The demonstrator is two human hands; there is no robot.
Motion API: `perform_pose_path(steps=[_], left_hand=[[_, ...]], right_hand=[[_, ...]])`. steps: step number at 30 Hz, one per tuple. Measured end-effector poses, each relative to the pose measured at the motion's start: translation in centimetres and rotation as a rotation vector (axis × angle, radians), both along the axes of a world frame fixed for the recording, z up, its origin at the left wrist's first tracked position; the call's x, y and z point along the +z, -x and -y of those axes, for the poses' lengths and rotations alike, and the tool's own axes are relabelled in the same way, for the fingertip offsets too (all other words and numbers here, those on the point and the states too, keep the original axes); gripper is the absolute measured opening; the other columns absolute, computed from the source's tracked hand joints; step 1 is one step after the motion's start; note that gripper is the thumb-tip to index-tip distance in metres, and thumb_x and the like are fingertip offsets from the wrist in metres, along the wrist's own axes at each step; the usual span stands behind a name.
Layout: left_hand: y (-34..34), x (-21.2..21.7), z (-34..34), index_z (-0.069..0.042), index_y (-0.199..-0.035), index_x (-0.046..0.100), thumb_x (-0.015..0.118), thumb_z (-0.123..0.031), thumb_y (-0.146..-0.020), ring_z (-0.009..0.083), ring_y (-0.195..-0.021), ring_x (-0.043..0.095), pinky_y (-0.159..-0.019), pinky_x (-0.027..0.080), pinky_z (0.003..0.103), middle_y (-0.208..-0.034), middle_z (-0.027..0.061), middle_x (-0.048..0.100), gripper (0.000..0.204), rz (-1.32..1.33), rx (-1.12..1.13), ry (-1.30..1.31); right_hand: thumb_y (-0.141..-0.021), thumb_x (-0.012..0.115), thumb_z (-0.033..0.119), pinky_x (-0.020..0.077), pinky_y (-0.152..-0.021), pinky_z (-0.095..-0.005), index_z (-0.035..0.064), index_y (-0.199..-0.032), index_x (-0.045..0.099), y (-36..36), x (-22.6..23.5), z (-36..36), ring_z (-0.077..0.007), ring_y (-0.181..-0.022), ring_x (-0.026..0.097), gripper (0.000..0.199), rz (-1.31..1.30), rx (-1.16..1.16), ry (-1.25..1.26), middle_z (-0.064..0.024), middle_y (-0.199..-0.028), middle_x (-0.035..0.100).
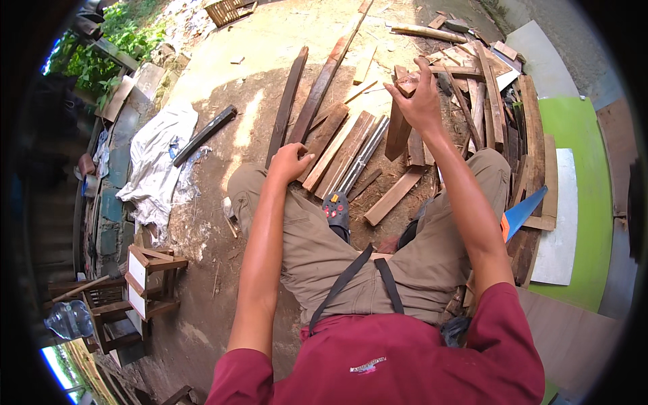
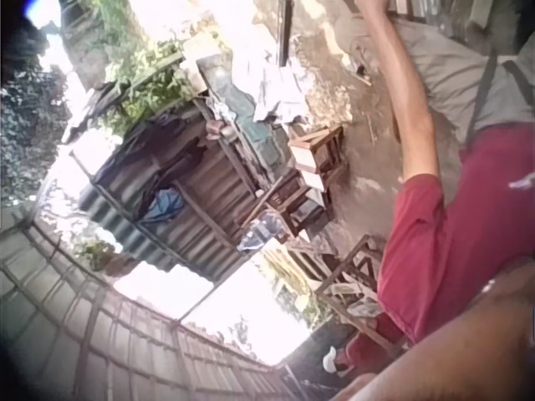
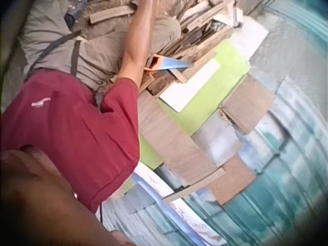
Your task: The person sits on the ground and sharpens a long metal blade using a sharpening stone, then uses a hammer to tap the blade. The person handles wood pieces and metal bars while working in an outdoor area.
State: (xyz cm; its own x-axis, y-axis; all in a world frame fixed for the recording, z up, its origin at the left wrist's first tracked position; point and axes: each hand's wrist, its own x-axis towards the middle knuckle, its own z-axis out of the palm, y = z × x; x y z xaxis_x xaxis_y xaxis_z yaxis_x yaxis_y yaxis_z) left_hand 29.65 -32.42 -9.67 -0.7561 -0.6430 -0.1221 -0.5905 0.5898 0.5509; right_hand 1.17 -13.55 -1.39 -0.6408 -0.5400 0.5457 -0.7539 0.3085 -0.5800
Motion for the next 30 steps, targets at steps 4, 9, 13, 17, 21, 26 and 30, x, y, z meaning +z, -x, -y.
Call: perform_pose_path(steps=[4,9,13,17,21,26,30], left_hand=[[0.5,-0.1,0.6,-0.002,-0.11,0.074,0.073,-0.036,-0.091,0.0291,-0.095,0.073,-0.086,0.055,0.038,-0.102,0.0182,0.075,0.038,-0.146,0.072,-0.142],[1.8,0.6,0.4,-0.004,-0.111,0.074,0.072,-0.037,-0.093,0.0288,-0.098,0.072,-0.088,0.055,0.039,-0.105,0.0158,0.075,0.037,-0.141,0.001,-0.131],[2.3,0.5,0.3,-0.005,-0.112,0.074,0.072,-0.038,-0.092,0.0292,-0.098,0.072,-0.087,0.055,0.04,-0.107,0.0162,0.075,0.038,-0.056,0.011,-0.113],[2.3,0.2,0.1,-0.005,-0.112,0.073,0.072,-0.038,-0.092,0.0297,-0.099,0.071,-0.088,0.054,0.04,-0.107,0.0165,0.075,0.039,-0.046,0.004,-0.126],[2.3,0.0,-0.3,-0.004,-0.113,0.073,0.071,-0.039,-0.093,0.0302,-0.1,0.071,-0.089,0.054,0.041,-0.108,0.0171,0.075,0.04,-0.03,-0.026,-0.117],[3.0,-0.4,-0.3,-0.004,-0.113,0.073,0.07,-0.039,-0.093,0.0316,-0.103,0.071,-0.091,0.054,0.041,-0.109,0.0178,0.074,0.04,-0.007,-0.042,-0.125],[3.9,-0.5,-0.6,-0.002,-0.108,0.074,0.072,-0.041,-0.091,0.0324,-0.097,0.072,-0.086,0.055,0.042,-0.103,0.0199,0.075,0.043,-0.06,-0.083,-0.119]], right_hand=[[-0.085,0.081,0.045,0.0532,-0.095,-0.0494,0.0044,-0.147,0.034,0.9,-2.6,0.8,-0.0404,-0.113,0.06,0.088,0.048,0.02,-0.062,-0.0255,-0.129,0.052],[-0.084,0.083,0.042,0.0485,-0.101,-0.0515,0.0068,-0.151,0.027,0.5,-9.4,0.7,-0.0412,-0.116,0.056,0.094,0.021,-0.015,-0.127,-0.0236,-0.128,0.048],[-0.078,0.089,0.04,0.0453,-0.106,-0.0497,0.0042,-0.15,0.027,1.3,-11.9,0.3,-0.0435,-0.119,0.053,0.101,0.171,-0.079,0.016,-0.0246,-0.132,0.047],[-0.074,0.091,0.042,0.0466,-0.103,-0.0479,-0.0021,-0.139,0.041,2.1,-10.8,0.1,-0.0389,-0.123,0.052,0.092,0.267,-0.099,-0.04,-0.0233,-0.129,0.049],[-0.071,0.092,0.047,0.0474,-0.102,-0.0452,-0.006,-0.132,0.049,1.9,-7.9,-0.1,-0.0356,-0.118,0.056,0.091,0.207,-0.183,0.033,-0.023,-0.125,0.054],[-0.069,0.09,0.049,0.0511,-0.095,-0.0477,-0.0092,-0.126,0.051,1.7,-4.0,-1.7,-0.037,-0.111,0.059,0.09,0.175,-0.229,-0.059,-0.0238,-0.119,0.053],[-0.069,0.09,0.05,0.0516,-0.095,-0.048,-0.0101,-0.122,0.053,3.0,-3.5,-2.0,-0.0386,-0.113,0.06,0.088,0.473,-0.205,-0.182,-0.0288,-0.127,0.053]])
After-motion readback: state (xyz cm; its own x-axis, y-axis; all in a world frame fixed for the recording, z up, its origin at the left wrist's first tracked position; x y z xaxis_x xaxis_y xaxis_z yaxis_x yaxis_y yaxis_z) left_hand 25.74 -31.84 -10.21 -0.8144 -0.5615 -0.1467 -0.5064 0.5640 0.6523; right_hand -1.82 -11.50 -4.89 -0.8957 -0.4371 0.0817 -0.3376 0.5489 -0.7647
